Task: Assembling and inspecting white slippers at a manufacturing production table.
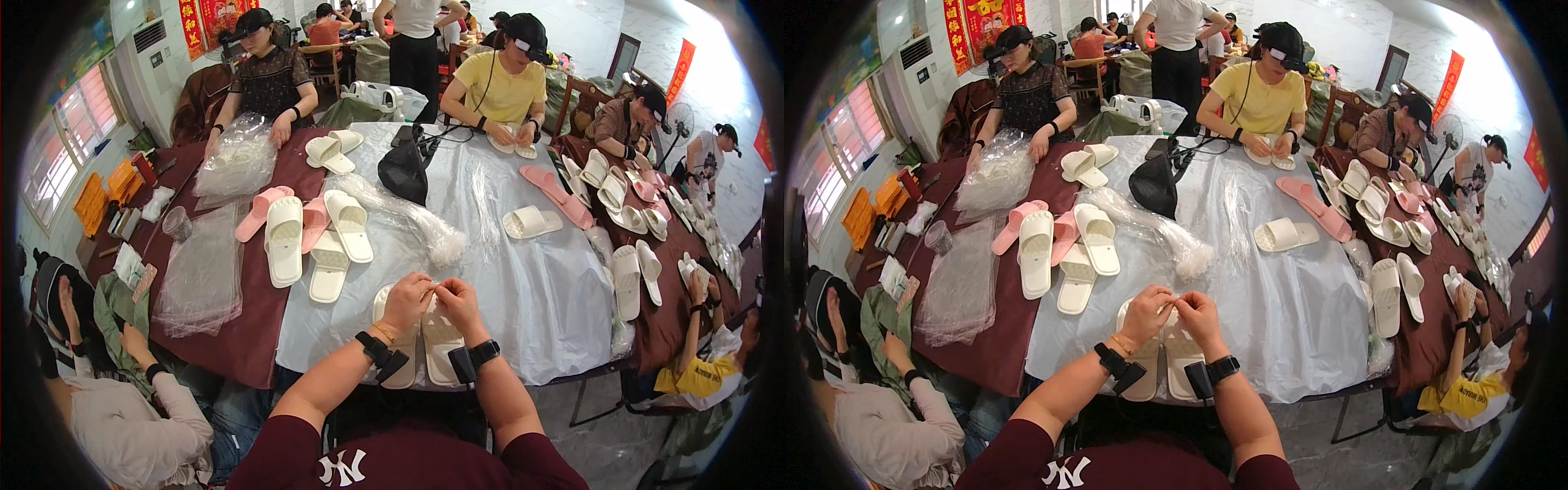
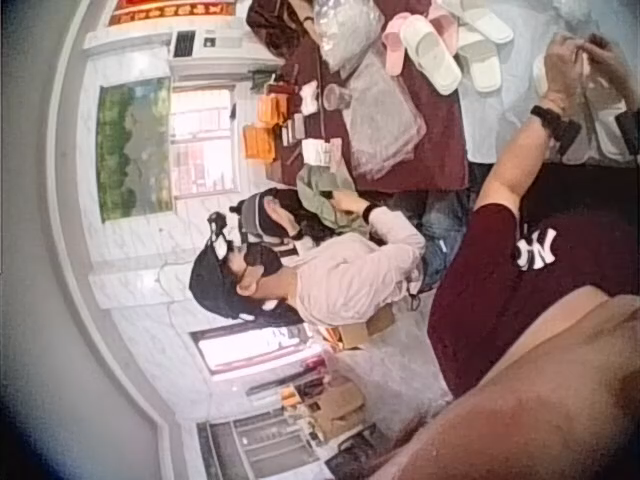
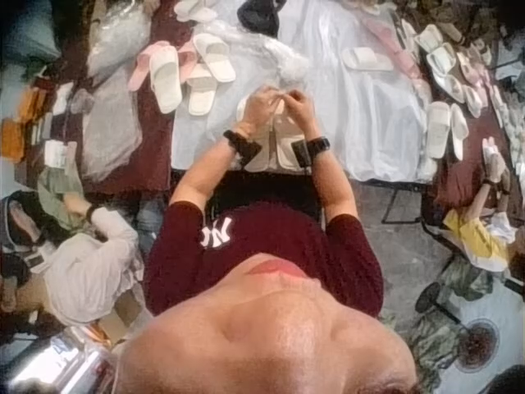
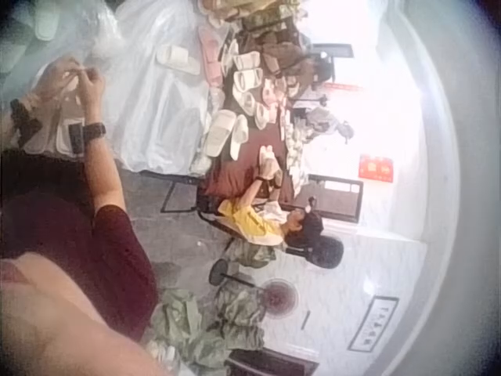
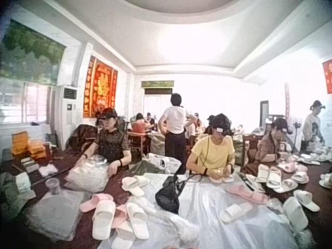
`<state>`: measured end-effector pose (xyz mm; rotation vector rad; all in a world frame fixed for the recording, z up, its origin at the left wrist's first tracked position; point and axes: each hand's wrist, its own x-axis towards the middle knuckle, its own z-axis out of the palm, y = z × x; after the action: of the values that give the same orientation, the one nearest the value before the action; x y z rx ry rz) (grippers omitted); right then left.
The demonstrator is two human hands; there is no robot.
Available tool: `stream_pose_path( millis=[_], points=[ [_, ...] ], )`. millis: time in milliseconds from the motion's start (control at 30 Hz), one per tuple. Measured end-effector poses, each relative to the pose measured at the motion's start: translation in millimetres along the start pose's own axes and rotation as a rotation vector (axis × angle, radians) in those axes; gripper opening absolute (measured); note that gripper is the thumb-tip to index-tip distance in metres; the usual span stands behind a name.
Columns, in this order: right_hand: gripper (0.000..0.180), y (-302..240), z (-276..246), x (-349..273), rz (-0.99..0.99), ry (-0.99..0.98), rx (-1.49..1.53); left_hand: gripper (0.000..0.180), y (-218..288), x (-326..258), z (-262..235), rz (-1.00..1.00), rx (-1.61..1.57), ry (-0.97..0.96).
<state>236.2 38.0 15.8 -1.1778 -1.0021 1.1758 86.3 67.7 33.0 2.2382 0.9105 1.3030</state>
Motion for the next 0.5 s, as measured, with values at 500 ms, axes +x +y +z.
stream_pose_path(
  millis=[500],
  points=[
    [0.009,23.3,3.7,2.1,-0.244,0.157,-0.416,0.017,4.6,-1.1,3.4,0.058,0.254,-0.079]
  ],
)
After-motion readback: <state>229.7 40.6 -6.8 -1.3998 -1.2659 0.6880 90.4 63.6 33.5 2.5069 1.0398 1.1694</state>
